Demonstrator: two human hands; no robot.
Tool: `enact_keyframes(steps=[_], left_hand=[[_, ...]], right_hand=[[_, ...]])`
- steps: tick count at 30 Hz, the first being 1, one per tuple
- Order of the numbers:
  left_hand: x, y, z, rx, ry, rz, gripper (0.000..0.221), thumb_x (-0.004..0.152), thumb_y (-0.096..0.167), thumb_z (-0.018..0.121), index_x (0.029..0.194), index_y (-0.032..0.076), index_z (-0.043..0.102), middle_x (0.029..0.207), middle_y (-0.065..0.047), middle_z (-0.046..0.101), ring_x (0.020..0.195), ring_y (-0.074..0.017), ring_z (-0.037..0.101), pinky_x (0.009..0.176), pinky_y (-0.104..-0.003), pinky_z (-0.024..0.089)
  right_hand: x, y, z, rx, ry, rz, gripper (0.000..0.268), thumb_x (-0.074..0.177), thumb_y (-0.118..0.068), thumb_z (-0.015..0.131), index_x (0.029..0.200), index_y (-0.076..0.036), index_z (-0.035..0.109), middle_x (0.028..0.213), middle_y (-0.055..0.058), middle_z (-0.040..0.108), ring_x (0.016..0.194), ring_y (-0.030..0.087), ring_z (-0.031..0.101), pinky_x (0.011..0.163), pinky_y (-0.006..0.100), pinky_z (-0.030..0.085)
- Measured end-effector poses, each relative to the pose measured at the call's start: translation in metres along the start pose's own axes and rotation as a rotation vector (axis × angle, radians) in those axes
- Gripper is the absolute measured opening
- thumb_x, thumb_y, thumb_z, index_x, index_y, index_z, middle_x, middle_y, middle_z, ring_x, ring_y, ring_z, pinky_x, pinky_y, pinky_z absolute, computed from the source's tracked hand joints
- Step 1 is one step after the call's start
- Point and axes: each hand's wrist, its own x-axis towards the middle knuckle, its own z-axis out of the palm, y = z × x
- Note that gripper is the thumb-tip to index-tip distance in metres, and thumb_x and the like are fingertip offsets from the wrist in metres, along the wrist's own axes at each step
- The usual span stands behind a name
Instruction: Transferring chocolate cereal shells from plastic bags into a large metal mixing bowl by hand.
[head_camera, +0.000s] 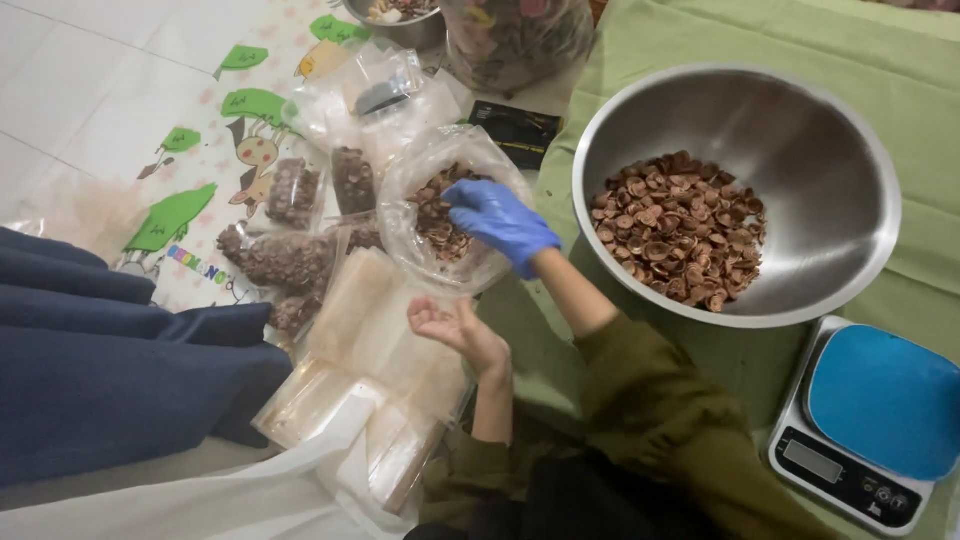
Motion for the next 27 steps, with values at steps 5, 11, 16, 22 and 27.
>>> enact_keyframes(steps=[5, 11, 16, 22, 27], left_hand=[[0.009, -0.034, -0.015, 0.029, -0.073, -0.018, 0.079, 0.081, -0.008, 0.063, 0.146, 0.012, 0.022, 0.154, -0.028, 0.016, 0.152, -0.0465, 0.006, 0.119, -0.062, -0.003], [0.012, -0.028, -0.011, 0.038, -0.092, -0.039, 0.078, 0.081, -0.009, 0.061, 0.145, 0.013, 0.022, 0.155, -0.027, 0.015, 0.152, -0.0477, 0.003, 0.118, -0.065, -0.006], [0.013, -0.038, -0.017, 0.061, -0.114, -0.056, 0.080, 0.082, -0.008, 0.061, 0.147, 0.015, 0.021, 0.153, -0.026, 0.016, 0.152, -0.0472, 0.004, 0.118, -0.063, -0.005], [0.011, -0.038, -0.018, 0.068, -0.148, -0.039, 0.078, 0.082, -0.008, 0.060, 0.147, 0.016, 0.022, 0.152, -0.025, 0.016, 0.151, -0.0475, 0.003, 0.117, -0.064, -0.007], [0.010, -0.036, -0.018, 0.086, -0.170, -0.045, 0.079, 0.083, -0.007, 0.059, 0.148, 0.014, 0.020, 0.152, -0.026, 0.015, 0.151, -0.0472, 0.002, 0.118, -0.061, -0.007]], right_hand=[[0.065, 0.069, 0.033, -0.546, -0.137, 0.176, 0.097, 0.061, -0.056, 0.090, 0.146, -0.034, 0.050, 0.152, 0.014, 0.044, 0.137, 0.046, 0.047, 0.112, 0.062, 0.042], [0.067, 0.021, 0.040, -0.873, -0.293, 0.141, 0.106, 0.054, -0.061, 0.089, 0.150, -0.044, 0.048, 0.162, 0.009, 0.034, 0.144, 0.044, 0.038, 0.113, 0.069, 0.033], [0.082, 0.081, 0.059, -1.047, -0.339, 0.027, 0.081, 0.059, -0.047, 0.083, 0.136, -0.043, 0.060, 0.144, 0.006, 0.054, 0.128, 0.037, 0.055, 0.102, 0.066, 0.042], [0.069, 0.026, 0.027, -0.858, -0.261, 0.139, 0.104, 0.049, -0.044, 0.099, 0.143, -0.037, 0.056, 0.145, 0.017, 0.046, 0.129, 0.047, 0.055, 0.102, 0.062, 0.049], [0.075, 0.057, 0.056, -1.044, -0.367, 0.204, 0.088, 0.055, -0.044, 0.096, 0.135, -0.048, 0.059, 0.146, 0.009, 0.049, 0.133, 0.048, 0.046, 0.096, 0.061, 0.050]])
